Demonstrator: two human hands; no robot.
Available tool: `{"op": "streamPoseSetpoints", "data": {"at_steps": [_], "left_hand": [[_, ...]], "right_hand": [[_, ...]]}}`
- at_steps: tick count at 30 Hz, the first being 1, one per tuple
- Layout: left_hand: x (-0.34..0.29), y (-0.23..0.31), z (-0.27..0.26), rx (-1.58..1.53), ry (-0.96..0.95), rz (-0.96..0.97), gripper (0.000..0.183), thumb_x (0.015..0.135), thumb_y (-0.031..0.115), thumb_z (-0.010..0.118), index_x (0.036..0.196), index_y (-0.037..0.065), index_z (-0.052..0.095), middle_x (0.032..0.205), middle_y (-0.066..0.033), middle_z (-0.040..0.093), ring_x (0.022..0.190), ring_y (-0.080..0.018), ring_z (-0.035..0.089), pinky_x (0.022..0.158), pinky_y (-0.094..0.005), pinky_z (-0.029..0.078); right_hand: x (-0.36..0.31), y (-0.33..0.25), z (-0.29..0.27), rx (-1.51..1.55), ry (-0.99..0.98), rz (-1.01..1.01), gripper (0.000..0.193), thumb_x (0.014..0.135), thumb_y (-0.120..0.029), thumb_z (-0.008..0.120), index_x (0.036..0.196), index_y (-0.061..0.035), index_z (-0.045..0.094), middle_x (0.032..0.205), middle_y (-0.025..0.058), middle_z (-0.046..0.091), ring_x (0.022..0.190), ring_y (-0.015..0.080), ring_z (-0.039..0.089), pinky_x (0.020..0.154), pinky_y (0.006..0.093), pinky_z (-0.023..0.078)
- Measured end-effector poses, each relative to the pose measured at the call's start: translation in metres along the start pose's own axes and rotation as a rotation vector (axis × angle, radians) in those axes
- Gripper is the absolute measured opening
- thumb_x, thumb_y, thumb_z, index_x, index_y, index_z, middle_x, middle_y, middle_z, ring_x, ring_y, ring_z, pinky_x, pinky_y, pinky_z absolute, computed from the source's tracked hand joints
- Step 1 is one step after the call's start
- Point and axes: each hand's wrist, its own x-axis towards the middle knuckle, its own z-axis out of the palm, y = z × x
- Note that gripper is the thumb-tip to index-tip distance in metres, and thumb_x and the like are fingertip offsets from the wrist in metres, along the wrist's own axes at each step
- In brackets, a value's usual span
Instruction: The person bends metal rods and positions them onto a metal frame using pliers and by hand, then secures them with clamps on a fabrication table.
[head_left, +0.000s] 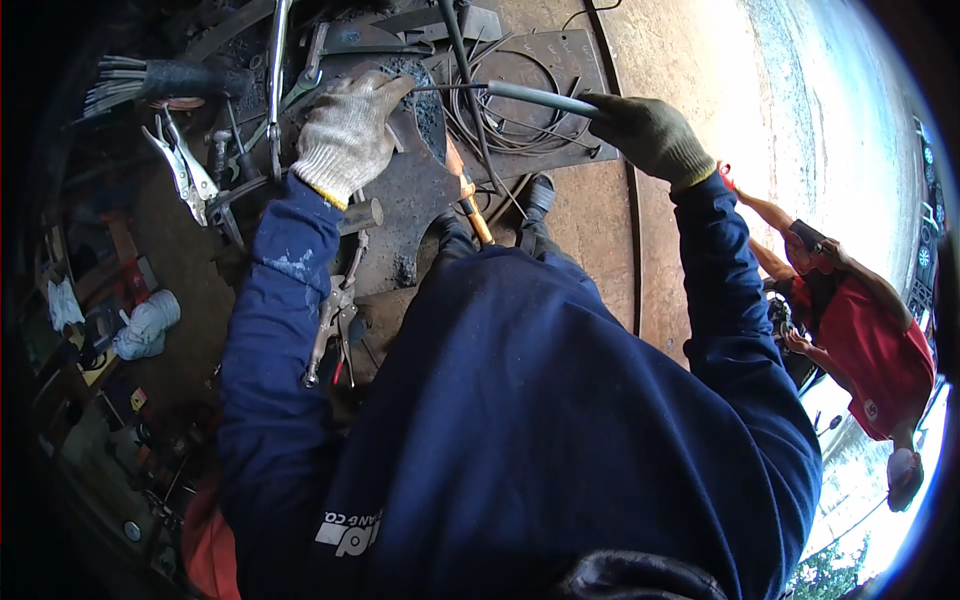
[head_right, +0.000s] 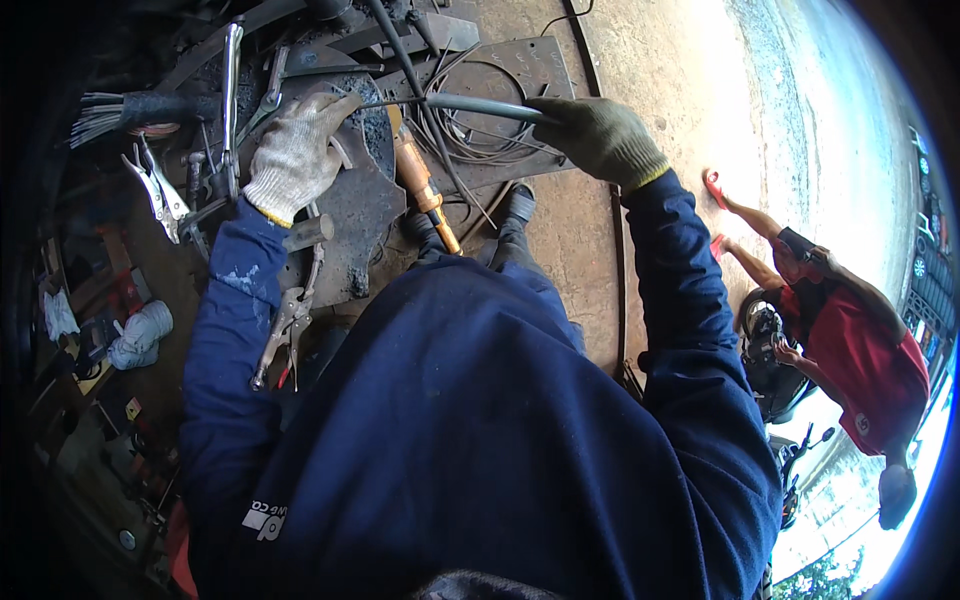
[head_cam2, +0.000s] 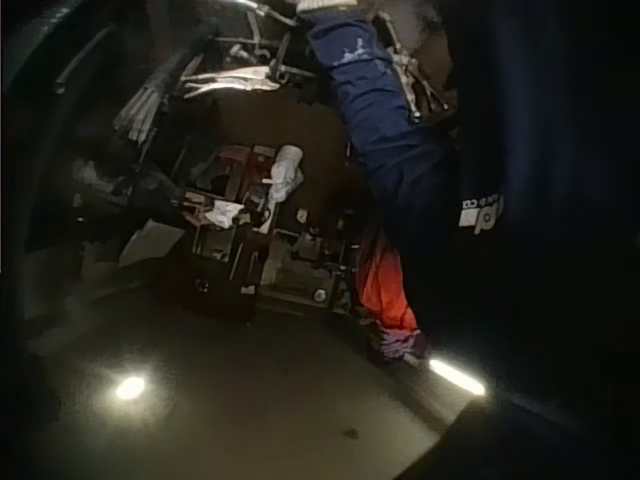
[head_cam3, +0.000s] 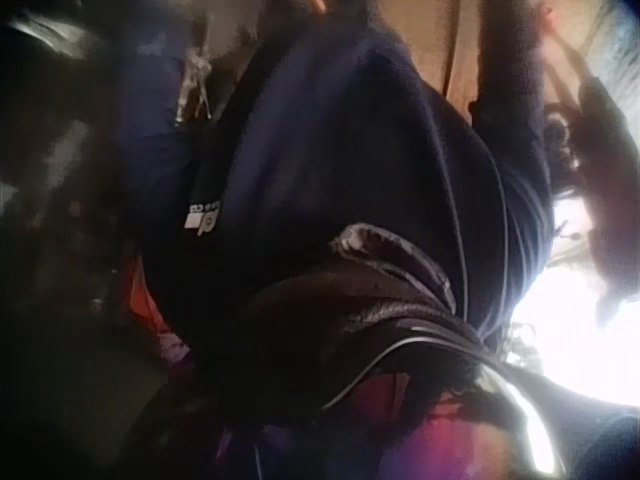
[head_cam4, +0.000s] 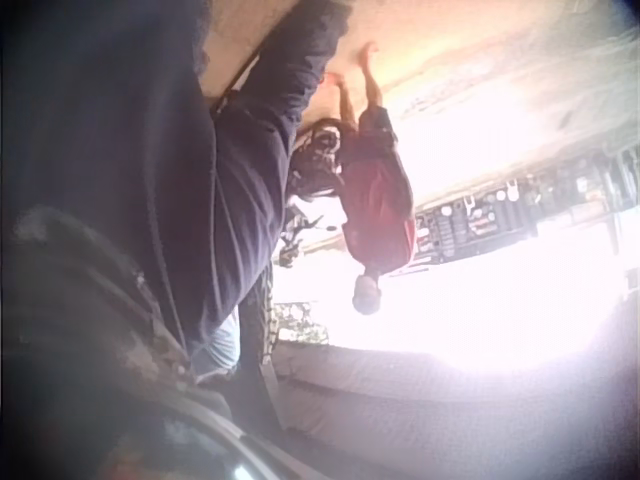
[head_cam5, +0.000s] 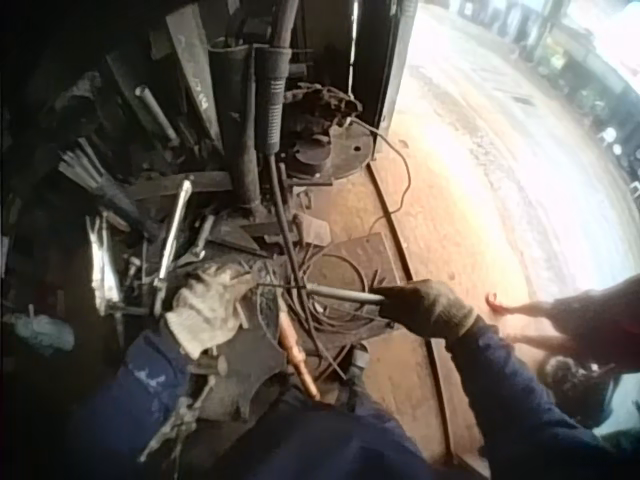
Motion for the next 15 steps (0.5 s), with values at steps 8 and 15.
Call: {"op": "streamPoseSetpoints", "data": {"at_steps": [8,15], "left_hand": [[0.000,-0.006,0.006,-0.026,-0.008,0.001,0.064,0.081,0.003,0.062,0.142,0.021,0.057,0.136,-0.0092,0.059,0.125,-0.0344,0.059,0.105,-0.0445,0.053],[0.002,-0.004,0.005,-0.044,-0.032,-0.033,0.063,0.083,0.004,0.062,0.143,0.024,0.057,0.138,-0.0072,0.059,0.130,-0.0332,0.056,0.109,-0.0443,0.051]], "right_hand": [[0.027,-0.032,-0.015,0.129,-0.308,0.108,0.035,0.098,-0.034,0.070,0.113,-0.0034,0.075,0.077,0.0074,0.072,0.064,0.0173,0.067,0.064,0.0333,0.056],[0.033,-0.036,-0.007,0.226,-0.316,0.200,0.037,0.098,-0.035,0.070,0.117,-0.0030,0.075,0.073,0.0011,0.068,0.055,0.0086,0.059,0.053,0.0270,0.052]]}}
